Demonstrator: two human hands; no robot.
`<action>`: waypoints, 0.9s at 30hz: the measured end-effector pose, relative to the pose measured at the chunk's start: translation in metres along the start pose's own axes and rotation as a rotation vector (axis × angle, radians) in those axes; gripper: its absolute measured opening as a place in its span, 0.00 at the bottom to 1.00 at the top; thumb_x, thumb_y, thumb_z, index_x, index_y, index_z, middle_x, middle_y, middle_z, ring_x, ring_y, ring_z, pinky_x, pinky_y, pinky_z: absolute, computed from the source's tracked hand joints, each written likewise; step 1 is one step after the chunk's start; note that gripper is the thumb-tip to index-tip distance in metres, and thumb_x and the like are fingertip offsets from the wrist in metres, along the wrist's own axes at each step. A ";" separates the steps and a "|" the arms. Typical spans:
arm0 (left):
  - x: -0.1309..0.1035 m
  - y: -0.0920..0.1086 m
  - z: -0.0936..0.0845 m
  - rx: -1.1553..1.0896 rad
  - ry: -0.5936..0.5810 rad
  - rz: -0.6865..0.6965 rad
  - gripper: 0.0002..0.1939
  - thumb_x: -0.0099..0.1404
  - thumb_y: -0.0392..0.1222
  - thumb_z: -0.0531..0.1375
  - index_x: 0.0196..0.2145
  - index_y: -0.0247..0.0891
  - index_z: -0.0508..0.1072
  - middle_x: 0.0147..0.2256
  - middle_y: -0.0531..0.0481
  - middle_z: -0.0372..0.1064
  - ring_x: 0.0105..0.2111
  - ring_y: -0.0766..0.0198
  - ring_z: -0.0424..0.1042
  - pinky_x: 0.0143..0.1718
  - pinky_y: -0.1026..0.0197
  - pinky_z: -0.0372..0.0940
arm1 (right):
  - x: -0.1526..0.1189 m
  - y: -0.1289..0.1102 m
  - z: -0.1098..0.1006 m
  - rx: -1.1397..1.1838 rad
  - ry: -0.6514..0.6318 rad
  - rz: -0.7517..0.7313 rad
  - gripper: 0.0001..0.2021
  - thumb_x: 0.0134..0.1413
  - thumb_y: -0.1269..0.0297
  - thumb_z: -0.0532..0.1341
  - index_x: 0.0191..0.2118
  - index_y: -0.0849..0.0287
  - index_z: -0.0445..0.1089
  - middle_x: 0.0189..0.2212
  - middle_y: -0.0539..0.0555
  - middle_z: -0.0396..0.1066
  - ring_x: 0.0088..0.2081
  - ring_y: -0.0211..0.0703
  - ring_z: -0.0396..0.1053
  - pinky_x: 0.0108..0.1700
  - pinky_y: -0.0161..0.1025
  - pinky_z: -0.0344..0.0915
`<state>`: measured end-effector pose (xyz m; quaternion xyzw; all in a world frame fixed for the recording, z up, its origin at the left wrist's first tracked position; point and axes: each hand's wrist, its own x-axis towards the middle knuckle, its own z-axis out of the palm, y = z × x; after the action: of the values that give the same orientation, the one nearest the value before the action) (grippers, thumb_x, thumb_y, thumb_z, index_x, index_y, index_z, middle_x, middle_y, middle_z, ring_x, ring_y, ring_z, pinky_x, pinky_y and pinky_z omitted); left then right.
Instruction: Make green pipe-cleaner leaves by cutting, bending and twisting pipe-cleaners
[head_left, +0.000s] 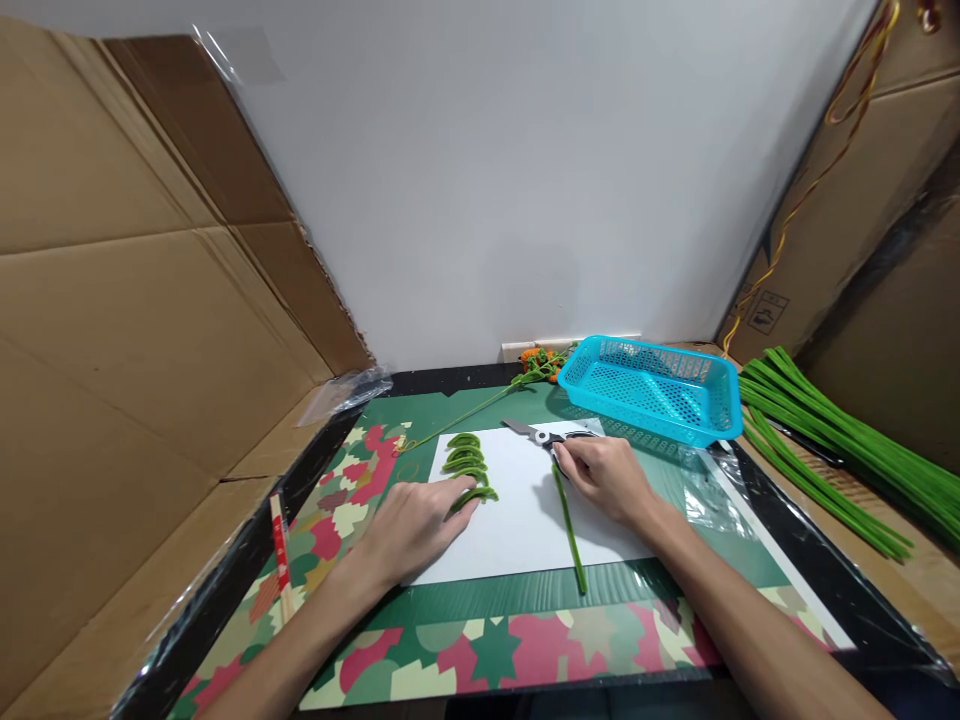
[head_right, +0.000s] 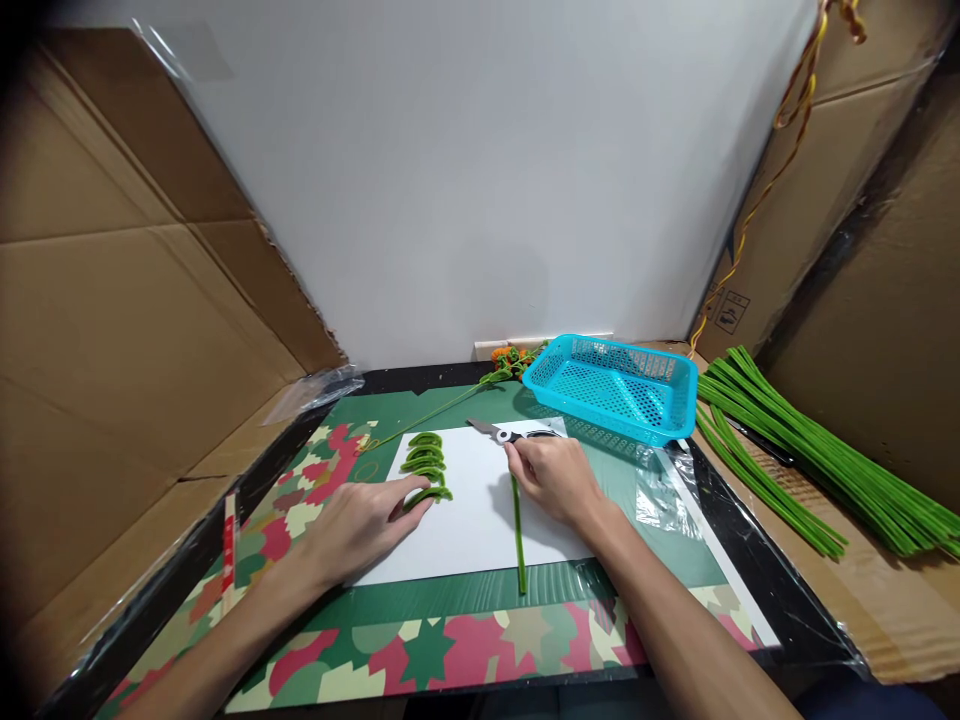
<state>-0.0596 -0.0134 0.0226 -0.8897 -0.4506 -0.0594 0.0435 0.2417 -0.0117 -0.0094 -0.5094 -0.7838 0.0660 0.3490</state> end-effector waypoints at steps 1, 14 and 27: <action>0.000 -0.001 0.000 -0.018 -0.002 -0.023 0.15 0.77 0.48 0.56 0.49 0.43 0.80 0.36 0.47 0.84 0.33 0.52 0.83 0.31 0.59 0.64 | 0.000 0.000 0.000 -0.007 -0.006 -0.001 0.21 0.73 0.63 0.53 0.24 0.56 0.65 0.21 0.50 0.67 0.23 0.39 0.61 0.30 0.39 0.47; -0.005 -0.015 0.010 -0.156 0.153 -0.136 0.17 0.75 0.53 0.57 0.54 0.43 0.72 0.35 0.51 0.78 0.31 0.58 0.79 0.31 0.62 0.64 | 0.032 -0.063 0.028 -0.033 -0.366 -0.170 0.18 0.65 0.71 0.65 0.58 0.62 0.67 0.50 0.62 0.75 0.51 0.54 0.71 0.48 0.43 0.64; -0.010 -0.019 0.011 -0.354 0.125 -0.397 0.15 0.70 0.56 0.61 0.45 0.46 0.63 0.30 0.60 0.71 0.27 0.62 0.74 0.28 0.63 0.59 | 0.051 -0.074 0.058 0.209 -0.319 0.040 0.08 0.59 0.73 0.65 0.40 0.55 0.69 0.34 0.52 0.76 0.35 0.46 0.73 0.32 0.36 0.55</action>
<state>-0.0803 -0.0092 0.0108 -0.7722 -0.5953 -0.1995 -0.0976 0.1379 0.0114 0.0055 -0.4688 -0.8079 0.2339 0.2699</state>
